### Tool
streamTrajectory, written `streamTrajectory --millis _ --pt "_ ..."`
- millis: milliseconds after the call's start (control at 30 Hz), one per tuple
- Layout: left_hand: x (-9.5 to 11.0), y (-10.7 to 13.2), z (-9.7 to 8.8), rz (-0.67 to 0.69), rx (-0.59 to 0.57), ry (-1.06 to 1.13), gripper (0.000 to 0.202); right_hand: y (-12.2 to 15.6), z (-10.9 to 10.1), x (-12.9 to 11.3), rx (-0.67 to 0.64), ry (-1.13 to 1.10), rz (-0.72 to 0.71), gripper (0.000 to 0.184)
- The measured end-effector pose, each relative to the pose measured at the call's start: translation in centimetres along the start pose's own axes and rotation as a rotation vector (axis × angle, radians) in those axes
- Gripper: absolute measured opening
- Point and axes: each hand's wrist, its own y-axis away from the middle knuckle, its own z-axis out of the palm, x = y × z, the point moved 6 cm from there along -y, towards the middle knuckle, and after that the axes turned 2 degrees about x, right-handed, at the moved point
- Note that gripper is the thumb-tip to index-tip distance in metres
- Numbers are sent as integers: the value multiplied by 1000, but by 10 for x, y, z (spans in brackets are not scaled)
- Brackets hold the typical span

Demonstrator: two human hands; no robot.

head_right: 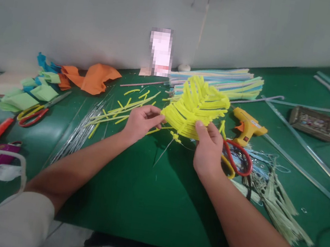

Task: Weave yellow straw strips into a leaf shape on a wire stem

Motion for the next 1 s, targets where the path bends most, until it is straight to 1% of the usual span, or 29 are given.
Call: streamTrajectory --millis 100,200,400,500,567,600,667,767,867,1000 --pt "0 1 0 39 -1 -48 20 0 1 -1 -16 16 -24 21" --pt "-1 1 0 37 7 -55 18 0 1 -2 -26 29 -21 22" --pt "1 1 0 17 8 -47 15 1 1 1 8 -32 8 25" --pt "0 -1 0 5 17 -21 16 -1 -1 3 56 -57 -7 25" --pt "1 -3 -1 -4 24 22 17 -3 -1 3 62 -73 -22 24" --pt "1 -5 -1 -11 11 58 16 -3 0 3 55 -80 -20 23" --pt "4 -8 1 -34 -51 134 16 -4 0 2 63 -99 -2 22" --pt "7 -10 2 -90 -150 169 18 -3 -3 -1 139 -140 49 27" --pt "8 -10 1 -89 -162 127 20 -1 -1 -2 133 -150 96 28" --pt "5 -7 4 -52 -140 144 23 -1 0 -1 105 -168 103 25"
